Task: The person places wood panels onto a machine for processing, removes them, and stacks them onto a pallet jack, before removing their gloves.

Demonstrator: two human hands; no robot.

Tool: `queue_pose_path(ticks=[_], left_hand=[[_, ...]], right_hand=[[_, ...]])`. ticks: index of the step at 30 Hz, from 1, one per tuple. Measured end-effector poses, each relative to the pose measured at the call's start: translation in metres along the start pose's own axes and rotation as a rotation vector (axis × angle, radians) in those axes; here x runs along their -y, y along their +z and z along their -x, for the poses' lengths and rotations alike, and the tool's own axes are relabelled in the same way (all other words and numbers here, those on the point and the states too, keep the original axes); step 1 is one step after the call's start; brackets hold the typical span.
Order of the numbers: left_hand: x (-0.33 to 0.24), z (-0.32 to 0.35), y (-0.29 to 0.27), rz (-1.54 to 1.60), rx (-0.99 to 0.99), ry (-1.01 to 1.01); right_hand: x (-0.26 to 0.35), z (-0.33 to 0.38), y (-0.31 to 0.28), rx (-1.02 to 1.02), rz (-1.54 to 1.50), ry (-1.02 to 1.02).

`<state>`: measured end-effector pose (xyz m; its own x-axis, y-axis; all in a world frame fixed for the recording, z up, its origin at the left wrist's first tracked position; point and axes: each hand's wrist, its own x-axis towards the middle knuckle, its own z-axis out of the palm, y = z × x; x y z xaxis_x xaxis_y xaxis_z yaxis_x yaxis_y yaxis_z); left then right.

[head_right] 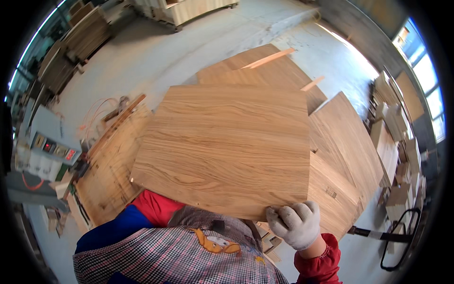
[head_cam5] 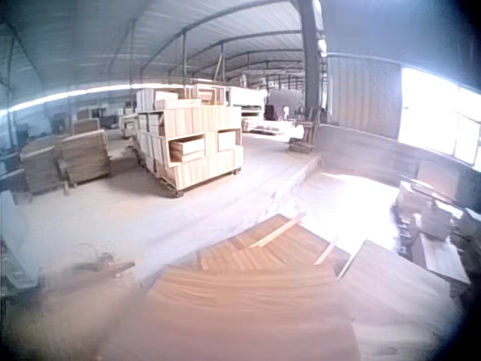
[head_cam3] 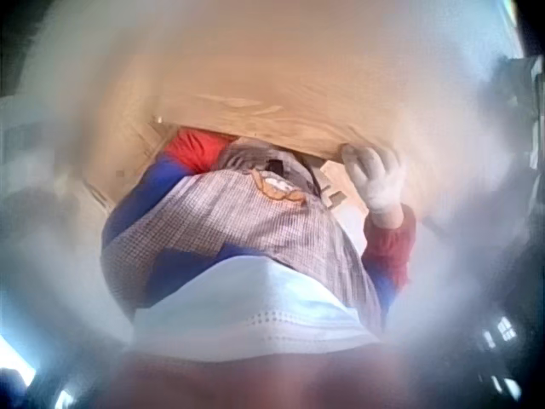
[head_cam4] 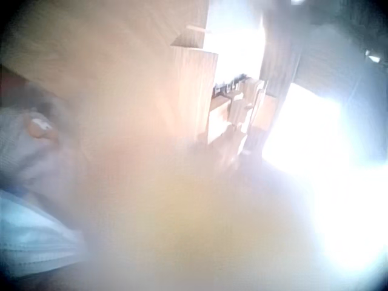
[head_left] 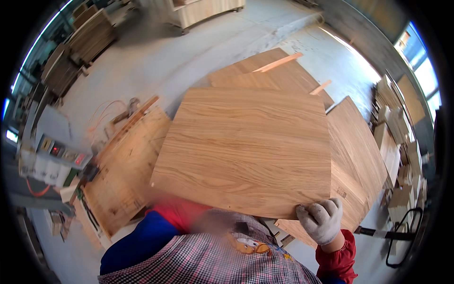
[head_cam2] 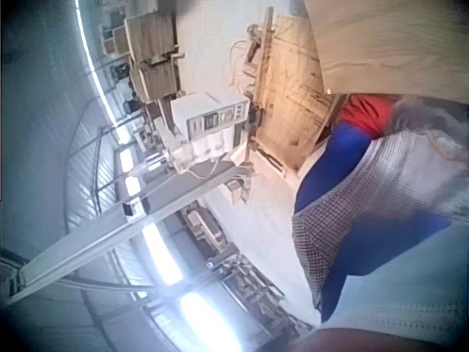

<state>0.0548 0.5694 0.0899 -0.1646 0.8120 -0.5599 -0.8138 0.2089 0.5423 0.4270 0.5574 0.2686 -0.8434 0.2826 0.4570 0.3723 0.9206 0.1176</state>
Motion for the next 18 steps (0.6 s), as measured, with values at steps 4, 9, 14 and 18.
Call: queue_pose_path(ticks=[4,9,14,18], left_hand=[[0.012,0.063,-0.063,0.018,-0.078,0.055],[0.036,0.131,-0.137,0.022,-0.173,0.091],[0.067,0.182,-0.204,0.010,-0.231,0.090],[0.095,0.212,-0.249,-0.047,-0.234,0.059]], right_hand=[[0.023,-0.005,0.014,0.073,-0.130,-0.058],[0.048,-0.024,0.063,0.153,-0.279,-0.171],[0.095,-0.024,0.121,0.408,-0.192,0.060],[0.142,-0.040,0.163,0.620,-0.530,0.360]])
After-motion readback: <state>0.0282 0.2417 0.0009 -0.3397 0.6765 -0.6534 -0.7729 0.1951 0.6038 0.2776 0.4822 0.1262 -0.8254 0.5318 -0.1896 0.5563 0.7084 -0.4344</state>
